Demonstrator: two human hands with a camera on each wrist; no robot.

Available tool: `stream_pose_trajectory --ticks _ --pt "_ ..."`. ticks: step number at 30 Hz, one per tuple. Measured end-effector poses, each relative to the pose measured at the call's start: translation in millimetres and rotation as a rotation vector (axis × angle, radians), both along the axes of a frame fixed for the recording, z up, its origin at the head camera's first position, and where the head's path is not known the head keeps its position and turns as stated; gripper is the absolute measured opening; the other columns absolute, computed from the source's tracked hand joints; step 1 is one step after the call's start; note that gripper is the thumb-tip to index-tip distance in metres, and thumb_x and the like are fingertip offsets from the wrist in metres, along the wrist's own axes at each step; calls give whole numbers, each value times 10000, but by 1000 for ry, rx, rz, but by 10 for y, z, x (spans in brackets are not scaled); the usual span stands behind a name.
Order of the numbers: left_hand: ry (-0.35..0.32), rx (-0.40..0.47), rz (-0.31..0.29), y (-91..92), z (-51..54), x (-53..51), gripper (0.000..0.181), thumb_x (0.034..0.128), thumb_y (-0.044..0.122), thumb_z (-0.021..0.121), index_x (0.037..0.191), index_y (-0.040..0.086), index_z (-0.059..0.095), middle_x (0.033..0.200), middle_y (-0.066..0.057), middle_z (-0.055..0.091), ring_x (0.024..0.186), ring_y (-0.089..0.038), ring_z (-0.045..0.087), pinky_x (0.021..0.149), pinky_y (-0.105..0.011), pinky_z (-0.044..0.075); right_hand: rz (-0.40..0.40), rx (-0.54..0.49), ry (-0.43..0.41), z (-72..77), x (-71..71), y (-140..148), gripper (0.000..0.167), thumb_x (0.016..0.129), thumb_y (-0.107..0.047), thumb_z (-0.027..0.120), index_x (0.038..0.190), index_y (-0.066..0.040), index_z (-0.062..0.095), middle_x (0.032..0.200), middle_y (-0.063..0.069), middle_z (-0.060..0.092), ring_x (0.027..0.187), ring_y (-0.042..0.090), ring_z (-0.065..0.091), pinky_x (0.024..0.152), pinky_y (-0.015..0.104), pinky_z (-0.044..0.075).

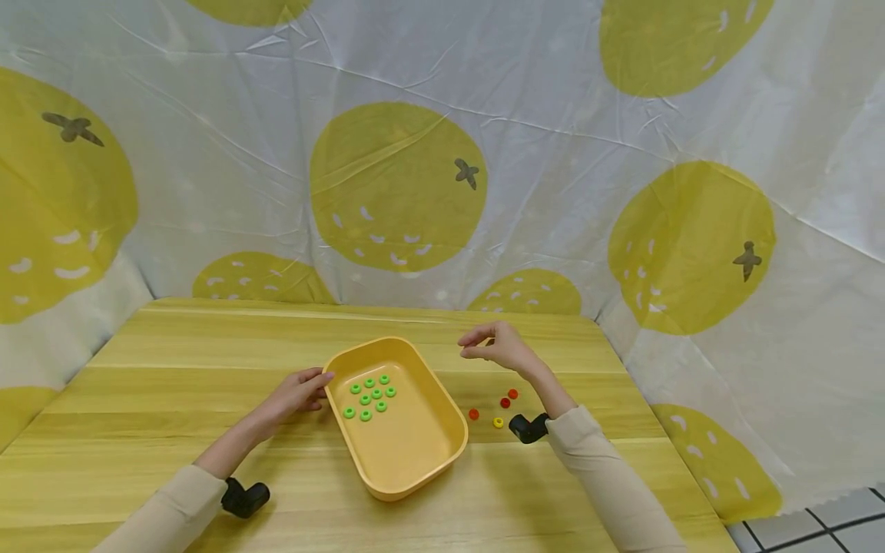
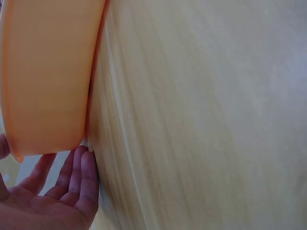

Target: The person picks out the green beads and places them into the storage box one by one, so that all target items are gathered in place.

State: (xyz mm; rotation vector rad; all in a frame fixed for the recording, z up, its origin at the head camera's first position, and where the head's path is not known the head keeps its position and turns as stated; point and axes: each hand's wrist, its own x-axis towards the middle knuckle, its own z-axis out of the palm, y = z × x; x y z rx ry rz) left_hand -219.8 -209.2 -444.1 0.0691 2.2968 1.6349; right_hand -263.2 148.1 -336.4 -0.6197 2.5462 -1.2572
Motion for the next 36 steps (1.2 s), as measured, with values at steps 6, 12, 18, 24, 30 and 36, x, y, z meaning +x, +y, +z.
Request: stream_pose_trajectory --ticks 6,12,18,24,30,36 --pt "-1 -3 -4 -1 9 9 708 995 373 422 1423 -148 206 1299 -304 491 1092 -229 585 875 -325 523 -82 12 1 -241 -110 315 229 852 -181 694 1040 -51 704 1004 146 696 700 113 581 635 251 465" --pt "5 -11 -7 -4 4 18 727 998 377 412 1430 -155 169 1325 -314 466 1128 -267 567 902 -354 515 -155 6 -35 -314 -52 580 260 848 -223 700 1059 -70 701 1019 137 679 688 140 527 587 243 412" --pt "6 -10 -2 3 -1 12 712 999 370 415 1429 -149 185 1300 -302 495 1119 -266 575 890 -343 518 -221 7 -32 -436 -7 892 274 842 -262 704 1054 -89 704 1019 106 683 641 112 496 539 237 386" --pt "3 -6 9 7 3 8 714 992 380 431 1429 -139 208 1236 -272 544 1053 -190 602 856 -310 528 -279 -2 -60 -565 95 1190 336 846 -263 699 1095 -37 682 973 75 687 599 105 457 483 213 356" --pt "5 -4 5 3 4 7 707 992 386 428 1427 -133 223 1218 -256 551 1038 -169 598 855 -309 526 -267 40 -114 -736 245 1396 393 852 -264 691 1135 5 658 1019 108 689 628 120 435 488 224 353" --pt "3 -17 -7 1 18 26 736 992 394 422 1430 -148 183 1283 -279 494 1075 -191 579 892 -349 520 -241 57 -143 -909 340 1454 363 841 -232 704 1107 13 671 1022 159 665 654 89 440 532 236 399"
